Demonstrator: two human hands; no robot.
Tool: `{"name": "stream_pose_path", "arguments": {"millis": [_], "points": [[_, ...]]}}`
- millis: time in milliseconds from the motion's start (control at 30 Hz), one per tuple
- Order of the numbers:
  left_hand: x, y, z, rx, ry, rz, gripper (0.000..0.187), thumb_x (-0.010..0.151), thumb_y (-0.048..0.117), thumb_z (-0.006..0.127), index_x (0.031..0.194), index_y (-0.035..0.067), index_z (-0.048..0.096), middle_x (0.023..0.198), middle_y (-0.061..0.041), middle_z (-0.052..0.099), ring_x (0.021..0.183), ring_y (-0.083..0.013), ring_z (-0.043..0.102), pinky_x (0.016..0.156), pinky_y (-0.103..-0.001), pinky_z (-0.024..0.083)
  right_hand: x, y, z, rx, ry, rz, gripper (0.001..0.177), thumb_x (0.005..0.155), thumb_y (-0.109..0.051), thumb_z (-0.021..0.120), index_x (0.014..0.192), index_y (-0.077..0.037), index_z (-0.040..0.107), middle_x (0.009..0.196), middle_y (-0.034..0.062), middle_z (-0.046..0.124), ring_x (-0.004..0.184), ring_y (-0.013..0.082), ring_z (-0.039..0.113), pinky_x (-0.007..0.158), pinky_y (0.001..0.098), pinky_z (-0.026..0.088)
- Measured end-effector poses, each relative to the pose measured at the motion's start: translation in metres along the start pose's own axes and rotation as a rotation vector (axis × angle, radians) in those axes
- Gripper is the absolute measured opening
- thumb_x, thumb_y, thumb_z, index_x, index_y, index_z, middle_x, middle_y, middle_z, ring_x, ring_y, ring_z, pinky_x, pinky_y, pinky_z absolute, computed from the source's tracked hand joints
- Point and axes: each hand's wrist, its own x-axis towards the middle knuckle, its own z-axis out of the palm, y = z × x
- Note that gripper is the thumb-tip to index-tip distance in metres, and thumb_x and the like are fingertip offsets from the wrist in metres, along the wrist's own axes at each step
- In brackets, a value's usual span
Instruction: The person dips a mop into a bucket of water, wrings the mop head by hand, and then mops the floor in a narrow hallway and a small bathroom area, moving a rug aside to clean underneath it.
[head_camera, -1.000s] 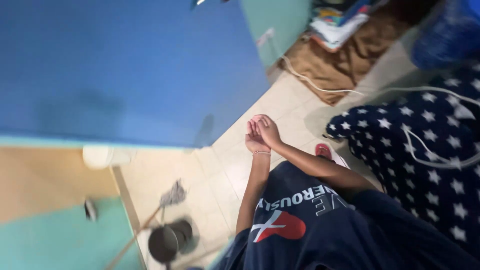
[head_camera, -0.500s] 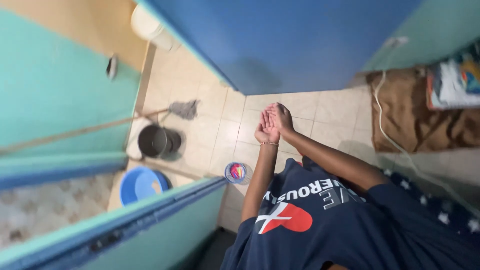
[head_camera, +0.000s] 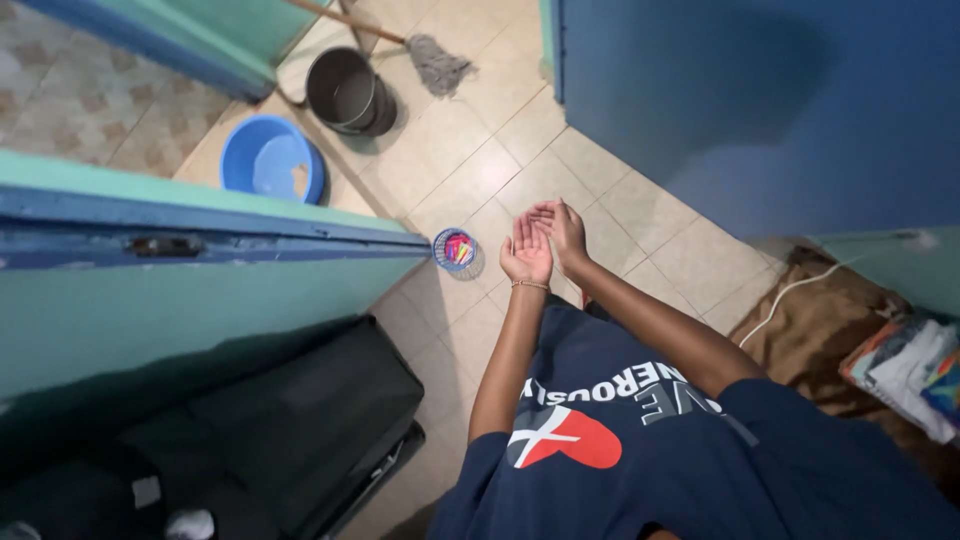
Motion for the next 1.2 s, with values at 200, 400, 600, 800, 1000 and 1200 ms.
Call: {"name": "stream_pose_path", "arguments": {"millis": [200, 400, 600, 800, 1000, 1200], "points": [[-0.006, 0.037, -0.009, -0.075, 0.047, 0.101, 0.048, 0.101, 0.031, 0.042, 0.133, 0.002, 0.062, 0.141, -0.012, 0.063, 0.137, -0.0235, 0.054, 0.116, -0.041, 0.042, 0.001, 0.027, 0.029, -0.059, -0.076, 0.098, 0.047, 0.110, -0.034, 0.037, 0.110, 0.005, 0.063, 0.107, 0.0177, 0.071, 0.103, 0.0233, 0.069, 0.095, 0.0351, 0.056], [0.011, 0.067, -0.012, -0.123, 0.037, 0.089, 0.048, 0.101, 0.028, 0.040, 0.135, 0.002, 0.061, 0.143, -0.013, 0.062, 0.138, -0.0246, 0.054, 0.117, -0.042, 0.042, 0.025, 0.067, 0.044, -0.060, -0.063, 0.157, 0.045, 0.110, -0.032, 0.038, 0.109, 0.005, 0.063, 0.105, 0.0179, 0.071, 0.100, 0.0238, 0.071, 0.093, 0.0347, 0.057], [0.032, 0.128, -0.009, -0.063, 0.113, 0.044, 0.048, 0.102, 0.027, 0.041, 0.140, 0.000, 0.056, 0.146, -0.012, 0.059, 0.141, -0.0272, 0.050, 0.119, -0.044, 0.039, 0.057, 0.110, 0.067, -0.278, -0.072, 0.242, 0.034, 0.105, -0.020, 0.044, 0.108, 0.006, 0.065, 0.103, 0.0191, 0.073, 0.097, 0.0234, 0.072, 0.089, 0.0343, 0.057], [0.089, 0.197, -0.030, -0.007, 0.126, 0.121, 0.052, 0.102, 0.028, 0.041, 0.144, -0.002, 0.050, 0.150, -0.016, 0.054, 0.143, -0.0306, 0.047, 0.120, -0.045, 0.038, 0.126, 0.164, 0.094, -0.228, -0.115, 0.389, 0.031, 0.104, -0.019, 0.046, 0.110, 0.006, 0.064, 0.103, 0.0205, 0.072, 0.094, 0.0288, 0.073, 0.085, 0.0391, 0.060], [0.126, 0.256, -0.067, 0.053, 0.241, 0.179, 0.054, 0.103, 0.031, 0.041, 0.148, 0.001, 0.048, 0.154, -0.013, 0.052, 0.145, -0.0255, 0.046, 0.119, -0.040, 0.036, 0.199, 0.209, 0.102, -0.283, -0.110, 0.508, 0.032, 0.104, -0.020, 0.047, 0.118, 0.006, 0.060, 0.114, 0.0209, 0.071, 0.103, 0.0297, 0.073, 0.091, 0.0385, 0.060], [0.197, 0.289, -0.156, 0.062, 0.339, 0.225, 0.055, 0.103, 0.031, 0.043, 0.148, 0.000, 0.047, 0.153, -0.016, 0.052, 0.146, -0.0269, 0.045, 0.121, -0.040, 0.034, 0.289, 0.314, 0.071, -0.456, -0.083, 0.789, 0.035, 0.103, -0.024, 0.043, 0.129, -0.009, 0.061, 0.116, 0.0150, 0.072, 0.103, 0.0250, 0.072, 0.087, 0.0345, 0.059]]}}
